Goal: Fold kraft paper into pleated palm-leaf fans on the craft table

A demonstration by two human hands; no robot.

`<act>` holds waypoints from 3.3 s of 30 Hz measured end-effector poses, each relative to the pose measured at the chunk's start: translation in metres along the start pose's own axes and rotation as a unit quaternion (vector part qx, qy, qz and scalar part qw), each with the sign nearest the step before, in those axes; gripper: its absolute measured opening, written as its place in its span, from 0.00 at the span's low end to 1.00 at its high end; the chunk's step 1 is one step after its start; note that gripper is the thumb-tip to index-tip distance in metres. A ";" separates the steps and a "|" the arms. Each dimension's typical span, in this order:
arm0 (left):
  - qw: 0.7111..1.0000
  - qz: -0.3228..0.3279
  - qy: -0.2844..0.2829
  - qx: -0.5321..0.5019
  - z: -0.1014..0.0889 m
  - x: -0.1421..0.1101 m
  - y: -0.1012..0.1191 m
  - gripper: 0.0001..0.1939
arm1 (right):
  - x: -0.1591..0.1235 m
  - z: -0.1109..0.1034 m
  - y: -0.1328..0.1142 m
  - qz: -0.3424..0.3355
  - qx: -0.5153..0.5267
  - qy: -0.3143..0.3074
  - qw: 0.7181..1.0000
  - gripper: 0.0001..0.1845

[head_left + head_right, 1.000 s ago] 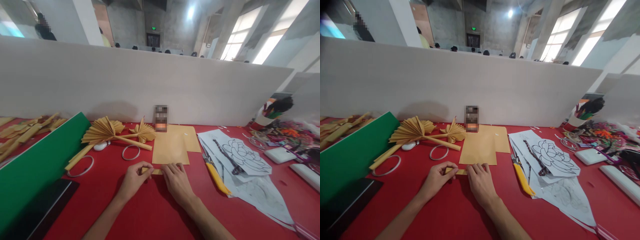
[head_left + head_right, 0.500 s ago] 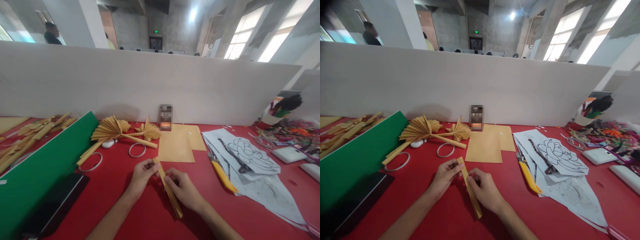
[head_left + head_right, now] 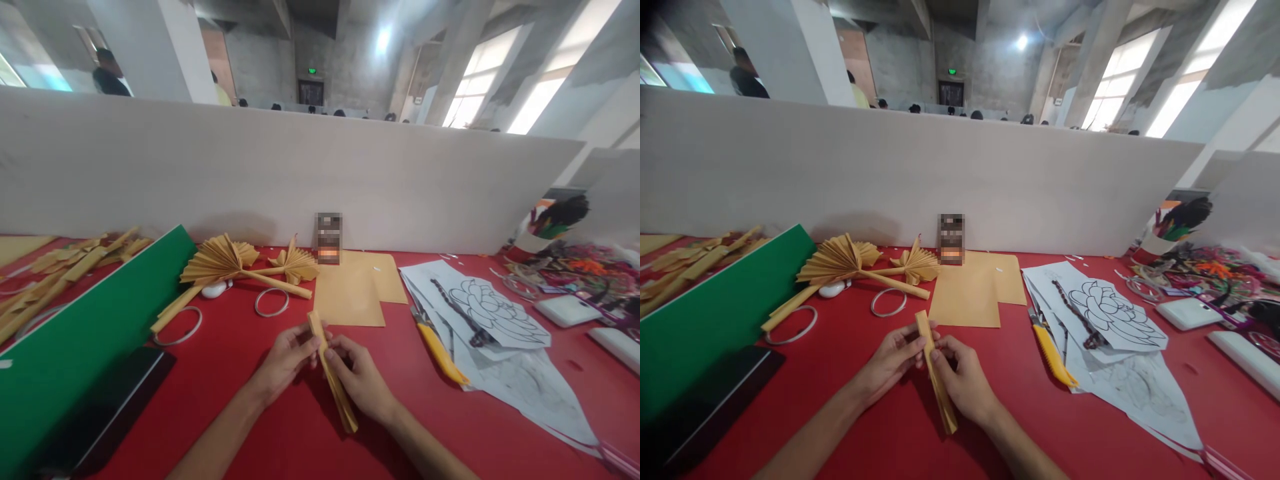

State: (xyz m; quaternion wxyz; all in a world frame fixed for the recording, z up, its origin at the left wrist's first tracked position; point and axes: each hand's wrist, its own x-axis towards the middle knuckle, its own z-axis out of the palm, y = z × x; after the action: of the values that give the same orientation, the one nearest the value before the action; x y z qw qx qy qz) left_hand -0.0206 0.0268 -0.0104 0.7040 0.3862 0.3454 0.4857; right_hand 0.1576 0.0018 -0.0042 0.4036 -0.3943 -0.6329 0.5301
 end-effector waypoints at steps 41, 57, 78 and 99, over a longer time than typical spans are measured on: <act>0.986 0.051 0.151 -0.043 -0.006 0.006 0.000 0.20 | 0.008 0.002 0.019 0.011 0.068 0.073 0.995 0.21; 0.995 0.001 0.052 0.081 -0.003 -0.001 -0.008 0.23 | 0.018 -0.002 0.023 0.000 0.177 0.221 0.959 0.28; 0.954 -0.064 0.145 -0.255 0.024 -0.004 -0.023 0.06 | 0.012 0.009 0.030 0.009 0.265 0.178 0.948 0.23; 0.993 0.044 0.110 0.023 0.041 -0.014 -0.031 0.16 | -0.001 0.015 0.002 -0.014 0.091 0.138 0.986 0.23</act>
State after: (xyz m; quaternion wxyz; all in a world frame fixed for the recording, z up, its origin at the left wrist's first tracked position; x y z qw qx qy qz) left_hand 0.0237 -0.0017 -0.0167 0.6305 0.3618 0.4142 0.5477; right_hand 0.1440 -0.0046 -0.0083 0.5287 -0.4164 -0.5255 0.5205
